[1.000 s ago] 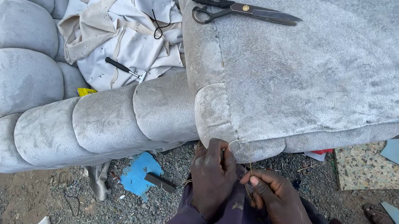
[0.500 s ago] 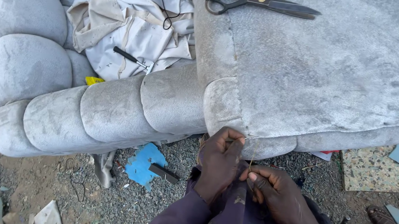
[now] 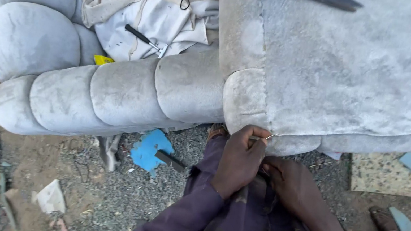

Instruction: Hand-sew the fabric upholstery onto the corner of a sofa

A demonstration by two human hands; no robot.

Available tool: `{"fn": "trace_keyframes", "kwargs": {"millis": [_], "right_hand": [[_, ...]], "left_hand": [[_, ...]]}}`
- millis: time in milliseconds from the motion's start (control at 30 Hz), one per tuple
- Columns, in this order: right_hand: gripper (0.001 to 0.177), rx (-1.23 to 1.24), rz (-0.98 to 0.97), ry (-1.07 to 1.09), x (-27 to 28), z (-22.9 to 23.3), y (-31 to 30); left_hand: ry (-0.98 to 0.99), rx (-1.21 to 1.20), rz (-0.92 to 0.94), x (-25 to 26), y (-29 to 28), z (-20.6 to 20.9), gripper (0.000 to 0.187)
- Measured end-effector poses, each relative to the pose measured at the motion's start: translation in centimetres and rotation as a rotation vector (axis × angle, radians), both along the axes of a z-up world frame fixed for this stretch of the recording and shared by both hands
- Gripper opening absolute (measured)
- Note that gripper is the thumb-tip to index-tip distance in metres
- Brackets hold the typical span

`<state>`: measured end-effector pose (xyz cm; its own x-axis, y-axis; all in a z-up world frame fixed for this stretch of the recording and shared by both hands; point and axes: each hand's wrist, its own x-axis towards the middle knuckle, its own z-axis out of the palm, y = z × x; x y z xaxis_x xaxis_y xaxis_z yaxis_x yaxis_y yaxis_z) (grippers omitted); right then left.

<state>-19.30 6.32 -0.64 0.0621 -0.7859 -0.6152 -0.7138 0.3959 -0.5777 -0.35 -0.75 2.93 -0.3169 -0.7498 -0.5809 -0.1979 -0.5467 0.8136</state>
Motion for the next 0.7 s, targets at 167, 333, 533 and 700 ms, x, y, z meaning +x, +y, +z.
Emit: {"fn": "trace_keyframes", "kwargs": {"millis": [167,333,533,700], "right_hand": [[0.034,0.080,-0.010,0.090,-0.9,-1.5,0.8],[0.036,0.061,-0.003,-0.029,-1.1,-1.8,0.1],[0.034,-0.101,0.041,-0.107,-0.1,-4.3,-0.3],[0.019,-0.554,0.457,0.332,-1.9,-10.4,6.9]], "left_hand": [[-0.011,0.057,0.083,-0.5,-1.2,-2.1,0.022],[-0.038,0.131,-0.060,1.1,-3.8,-3.6,0.020],[-0.113,-0.072,-0.162,-1.1,-3.9,-1.3,0.015],[-0.241,-0.264,-0.339,-0.6,-2.1,-1.0,0.021]]}}
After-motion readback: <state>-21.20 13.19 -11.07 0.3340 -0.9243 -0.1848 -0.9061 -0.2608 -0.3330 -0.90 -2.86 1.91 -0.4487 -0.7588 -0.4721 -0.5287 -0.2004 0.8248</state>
